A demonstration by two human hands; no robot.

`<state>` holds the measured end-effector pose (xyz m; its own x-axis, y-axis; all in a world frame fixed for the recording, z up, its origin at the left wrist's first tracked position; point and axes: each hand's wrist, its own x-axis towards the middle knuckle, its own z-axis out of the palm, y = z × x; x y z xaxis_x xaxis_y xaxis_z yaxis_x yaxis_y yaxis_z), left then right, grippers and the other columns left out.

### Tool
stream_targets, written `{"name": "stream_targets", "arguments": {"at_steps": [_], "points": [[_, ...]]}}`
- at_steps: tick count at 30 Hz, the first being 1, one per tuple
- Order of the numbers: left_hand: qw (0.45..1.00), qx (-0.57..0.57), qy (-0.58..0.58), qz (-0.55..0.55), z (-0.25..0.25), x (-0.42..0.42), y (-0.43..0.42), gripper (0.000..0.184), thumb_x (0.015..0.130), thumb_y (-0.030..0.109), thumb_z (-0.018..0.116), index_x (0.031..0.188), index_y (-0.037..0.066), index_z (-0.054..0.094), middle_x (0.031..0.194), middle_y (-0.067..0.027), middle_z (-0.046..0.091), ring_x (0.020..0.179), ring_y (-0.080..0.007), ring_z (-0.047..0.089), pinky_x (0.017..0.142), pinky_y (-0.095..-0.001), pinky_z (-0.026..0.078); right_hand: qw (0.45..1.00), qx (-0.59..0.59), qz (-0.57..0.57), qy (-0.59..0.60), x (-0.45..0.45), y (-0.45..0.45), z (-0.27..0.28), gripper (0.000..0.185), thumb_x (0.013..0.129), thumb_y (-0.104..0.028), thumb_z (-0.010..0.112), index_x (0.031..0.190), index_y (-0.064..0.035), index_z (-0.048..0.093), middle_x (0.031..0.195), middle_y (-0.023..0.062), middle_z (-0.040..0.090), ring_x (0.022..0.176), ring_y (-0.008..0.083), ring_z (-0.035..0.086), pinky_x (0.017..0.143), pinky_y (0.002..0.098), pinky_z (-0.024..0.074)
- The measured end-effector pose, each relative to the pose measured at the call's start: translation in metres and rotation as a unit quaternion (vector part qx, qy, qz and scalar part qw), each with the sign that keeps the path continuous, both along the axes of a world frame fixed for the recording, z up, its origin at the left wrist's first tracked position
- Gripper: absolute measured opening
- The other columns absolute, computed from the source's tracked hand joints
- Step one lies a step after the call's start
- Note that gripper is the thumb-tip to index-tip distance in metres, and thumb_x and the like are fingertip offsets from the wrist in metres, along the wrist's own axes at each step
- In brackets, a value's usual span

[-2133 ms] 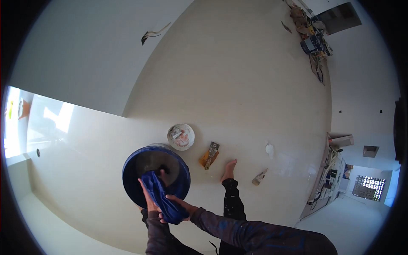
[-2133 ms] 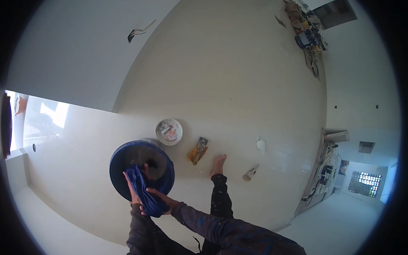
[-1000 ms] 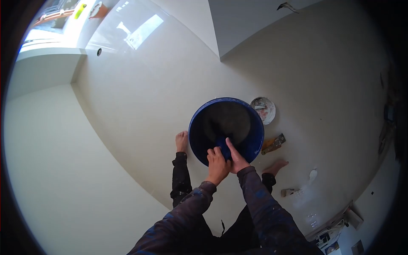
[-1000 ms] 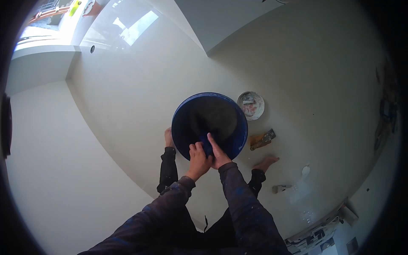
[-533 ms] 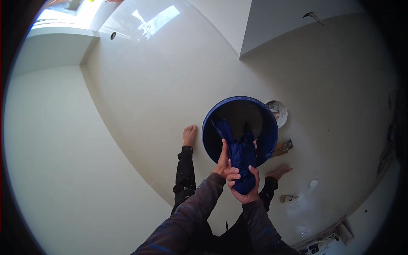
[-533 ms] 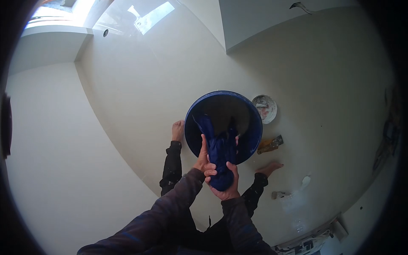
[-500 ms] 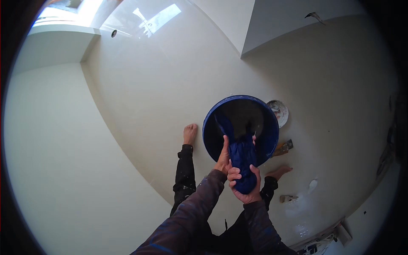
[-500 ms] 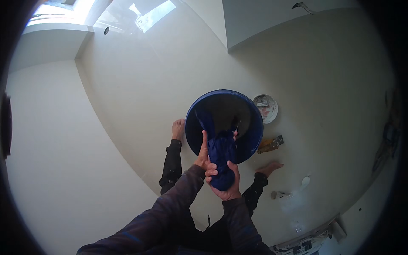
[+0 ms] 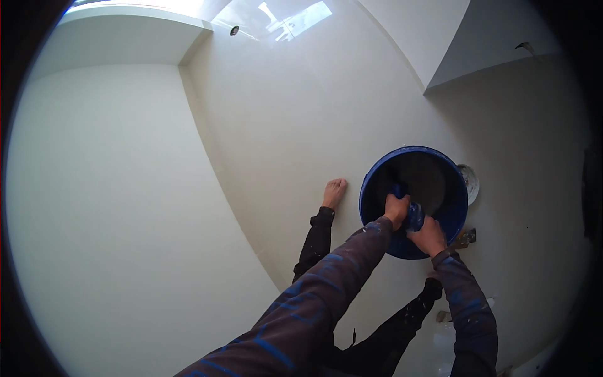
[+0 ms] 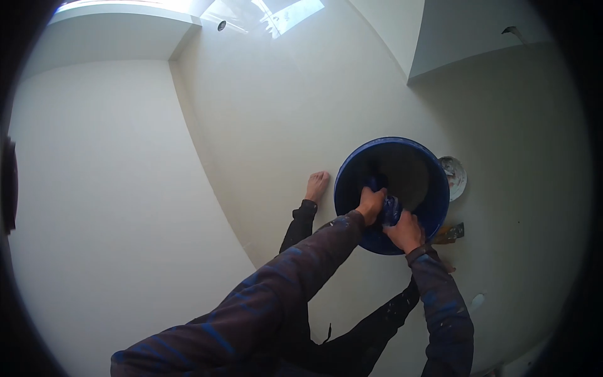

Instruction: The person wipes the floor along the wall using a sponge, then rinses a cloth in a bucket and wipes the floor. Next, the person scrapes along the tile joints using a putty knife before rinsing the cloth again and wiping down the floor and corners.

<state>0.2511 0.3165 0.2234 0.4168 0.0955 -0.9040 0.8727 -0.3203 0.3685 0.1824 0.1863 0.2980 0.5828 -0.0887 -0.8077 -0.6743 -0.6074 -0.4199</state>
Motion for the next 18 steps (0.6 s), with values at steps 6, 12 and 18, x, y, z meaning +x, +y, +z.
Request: {"name": "stream_targets", "arguments": {"at_steps": [6, 12, 18], "points": [[0.991, -0.026, -0.103, 0.081, 0.031, -0.021, 0.002, 0.060, 0.091, 0.019, 0.068, 0.142, -0.004, 0.045, 0.133, -0.0270, 0.061, 0.122, -0.0368, 0.064, 0.100, -0.0418, 0.052, 0.983, 0.024, -0.042, -0.179, -0.046, -0.004, -0.052, 0.076, 0.076, -0.031, 0.087, 0.136, 0.0005, 0.053, 0.130, 0.0270, 0.064, 0.121, 0.0449, 0.062, 0.107, 0.0504, 0.0473], [0.937, 0.077, -0.335, -0.067, 0.067, -0.037, -0.006, 0.056, 0.084, 0.006, 0.069, 0.136, 0.001, 0.050, 0.124, -0.0262, 0.062, 0.114, -0.0446, 0.061, 0.103, -0.0442, 0.049, 0.804, 0.418, -0.395, 0.152, -0.067, 0.018, -0.058, 0.062, 0.089, -0.024, 0.074, 0.143, -0.0041, 0.051, 0.135, 0.0178, 0.064, 0.128, 0.0358, 0.059, 0.107, 0.0483, 0.0474], [0.876, 0.093, -0.322, -0.346, 0.104, -0.043, 0.015, 0.056, 0.078, 0.005, 0.070, 0.131, 0.000, 0.054, 0.137, -0.0285, 0.051, 0.112, -0.0434, 0.053, 0.102, -0.0499, 0.046, 0.451, 0.660, -0.584, 0.140, -0.027, 0.013, 0.012, 0.055, 0.097, -0.040, 0.065, 0.140, -0.0076, 0.055, 0.141, 0.0098, 0.059, 0.129, 0.0280, 0.057, 0.109, 0.0443, 0.0460]]}}
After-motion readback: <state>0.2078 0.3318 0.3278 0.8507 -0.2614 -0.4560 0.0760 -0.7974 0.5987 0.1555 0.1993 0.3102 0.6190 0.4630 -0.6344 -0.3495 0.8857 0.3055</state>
